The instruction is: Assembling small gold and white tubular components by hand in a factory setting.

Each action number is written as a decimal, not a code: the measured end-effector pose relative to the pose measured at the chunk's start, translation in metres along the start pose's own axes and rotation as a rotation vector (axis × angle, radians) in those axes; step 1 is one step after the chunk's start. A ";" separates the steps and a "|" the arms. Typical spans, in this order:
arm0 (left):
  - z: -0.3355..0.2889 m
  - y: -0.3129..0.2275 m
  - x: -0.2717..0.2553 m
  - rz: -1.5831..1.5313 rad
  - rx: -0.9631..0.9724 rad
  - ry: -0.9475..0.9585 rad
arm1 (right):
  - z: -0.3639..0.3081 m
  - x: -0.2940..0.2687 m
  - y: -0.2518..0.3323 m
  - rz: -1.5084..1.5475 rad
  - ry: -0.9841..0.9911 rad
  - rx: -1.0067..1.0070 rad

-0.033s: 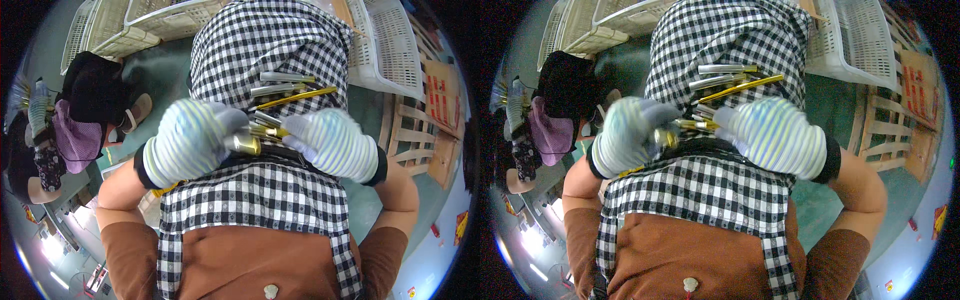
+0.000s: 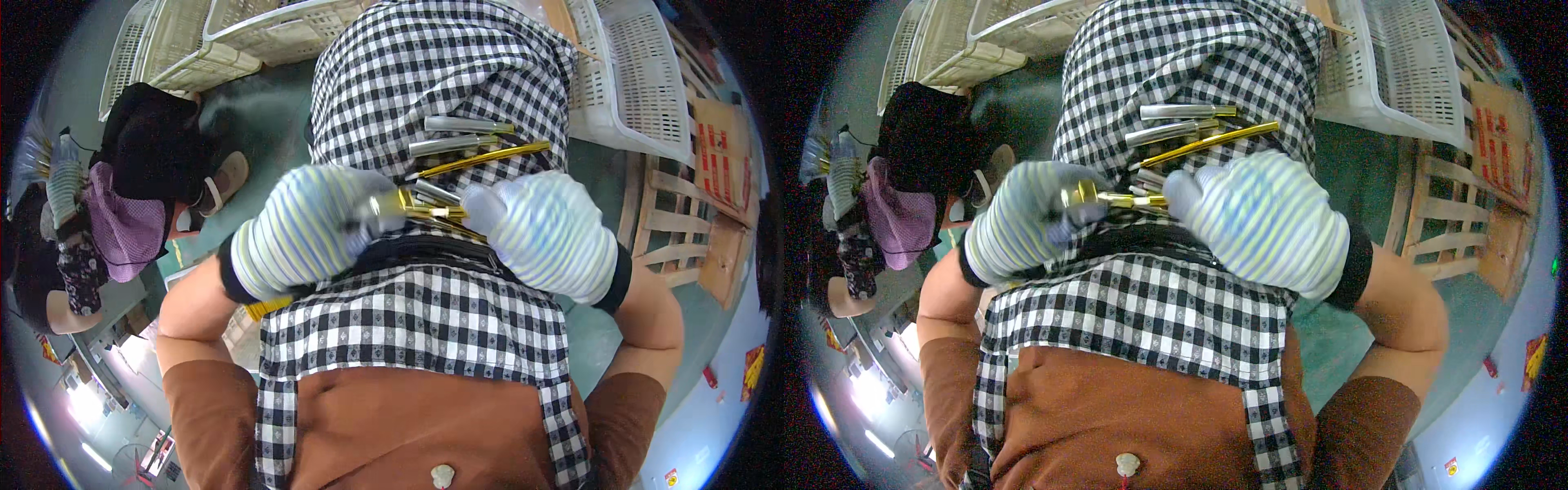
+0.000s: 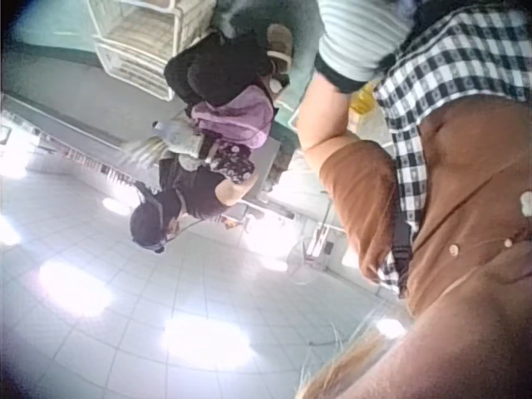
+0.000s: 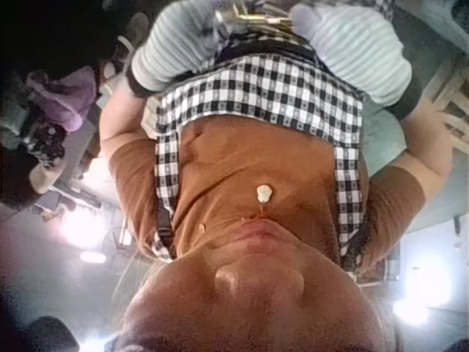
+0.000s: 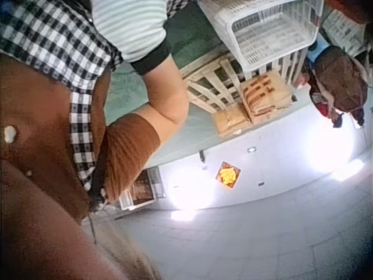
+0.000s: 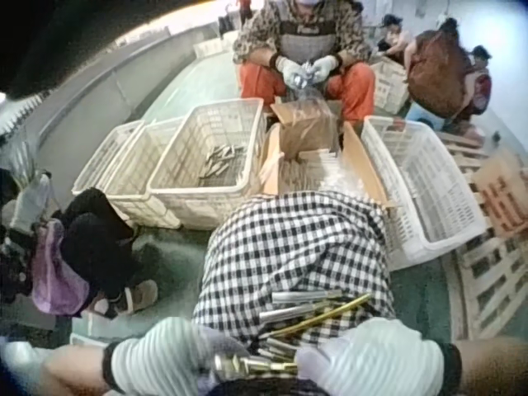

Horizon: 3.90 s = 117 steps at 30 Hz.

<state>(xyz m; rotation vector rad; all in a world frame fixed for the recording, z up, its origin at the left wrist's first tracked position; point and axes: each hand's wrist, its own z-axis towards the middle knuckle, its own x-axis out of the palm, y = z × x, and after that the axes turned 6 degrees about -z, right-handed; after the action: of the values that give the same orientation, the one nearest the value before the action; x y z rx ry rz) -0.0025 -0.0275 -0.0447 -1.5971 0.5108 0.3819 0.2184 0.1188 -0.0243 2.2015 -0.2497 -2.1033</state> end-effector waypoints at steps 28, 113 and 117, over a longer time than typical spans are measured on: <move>0.004 0.022 -0.022 0.029 -0.039 -0.021 | 0.017 0.033 -0.017 -0.100 -0.332 0.067; -0.010 0.011 -0.024 0.033 -0.142 0.072 | -0.031 0.011 -0.028 -0.165 -0.359 0.118; -0.012 0.010 -0.021 0.168 0.030 0.068 | -0.002 0.033 -0.008 -0.008 -0.287 0.239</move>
<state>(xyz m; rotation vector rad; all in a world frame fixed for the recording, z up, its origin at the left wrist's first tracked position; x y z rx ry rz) -0.0261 -0.0376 -0.0408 -1.5467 0.7030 0.4450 0.2219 0.1205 -0.0585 2.0062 -0.5388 -2.5084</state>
